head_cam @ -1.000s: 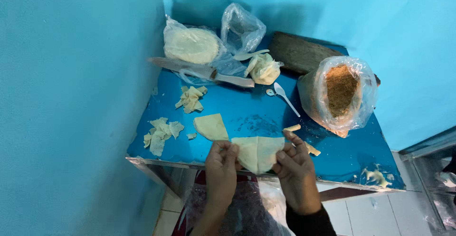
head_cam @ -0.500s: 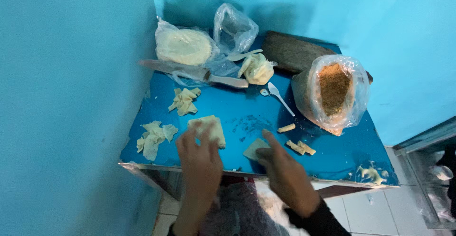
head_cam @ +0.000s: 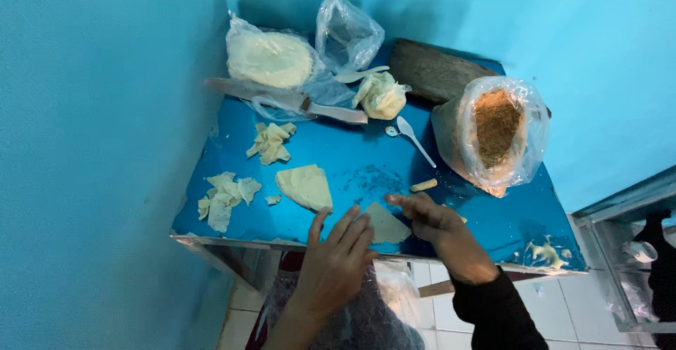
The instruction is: The person sits at a small blue table and shapes pieces of dough by hand, pressing filling from a plastic-lined container into flattened dough wrappers and rolling them into filled rolls, placing finished rolls on the table. The person repeats this cycle, occasionally reaching into the filling container and setting trimmed dough scraps aside.
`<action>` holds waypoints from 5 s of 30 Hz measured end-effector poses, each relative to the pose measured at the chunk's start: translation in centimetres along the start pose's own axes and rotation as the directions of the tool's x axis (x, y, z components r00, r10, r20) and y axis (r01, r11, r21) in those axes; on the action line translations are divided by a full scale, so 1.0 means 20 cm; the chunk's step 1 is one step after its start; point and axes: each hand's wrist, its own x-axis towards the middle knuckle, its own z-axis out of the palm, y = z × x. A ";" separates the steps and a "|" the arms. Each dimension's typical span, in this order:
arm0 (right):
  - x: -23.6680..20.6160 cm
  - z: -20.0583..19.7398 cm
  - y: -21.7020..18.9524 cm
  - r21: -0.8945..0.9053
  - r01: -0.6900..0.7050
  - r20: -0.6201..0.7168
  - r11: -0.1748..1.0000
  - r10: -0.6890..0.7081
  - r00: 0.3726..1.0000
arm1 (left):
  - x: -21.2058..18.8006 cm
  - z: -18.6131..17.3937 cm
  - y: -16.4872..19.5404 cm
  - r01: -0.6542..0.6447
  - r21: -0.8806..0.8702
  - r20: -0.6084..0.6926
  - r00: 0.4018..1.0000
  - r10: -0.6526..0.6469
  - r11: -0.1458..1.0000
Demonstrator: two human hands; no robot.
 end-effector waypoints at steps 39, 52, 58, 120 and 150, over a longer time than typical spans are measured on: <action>0.18 0.05 -0.03 -0.906 0.356 0.183 0.229 -0.546 0.817 | -0.07 0.09 -0.01 0.056 -0.096 -0.033 0.998 -0.060 0.994; 0.12 0.07 -0.06 -0.864 0.347 0.481 -0.364 -0.399 0.780 | -0.06 0.07 0.00 0.050 -0.105 -0.045 0.997 -0.055 0.993; 0.03 0.11 -0.06 -0.912 0.395 0.374 -0.110 -0.618 0.691 | -0.06 0.07 0.00 0.053 -0.091 -0.035 0.998 -0.056 0.994; -0.07 0.13 0.02 -0.671 0.372 -0.031 0.641 -0.526 0.850 | 0.13 0.00 0.06 0.354 -0.236 -0.093 0.919 -0.384 0.905; -0.07 0.11 -0.08 -0.655 0.369 0.136 0.659 -0.378 0.916 | 0.16 0.09 -0.04 0.028 -0.141 0.068 0.998 -0.018 0.990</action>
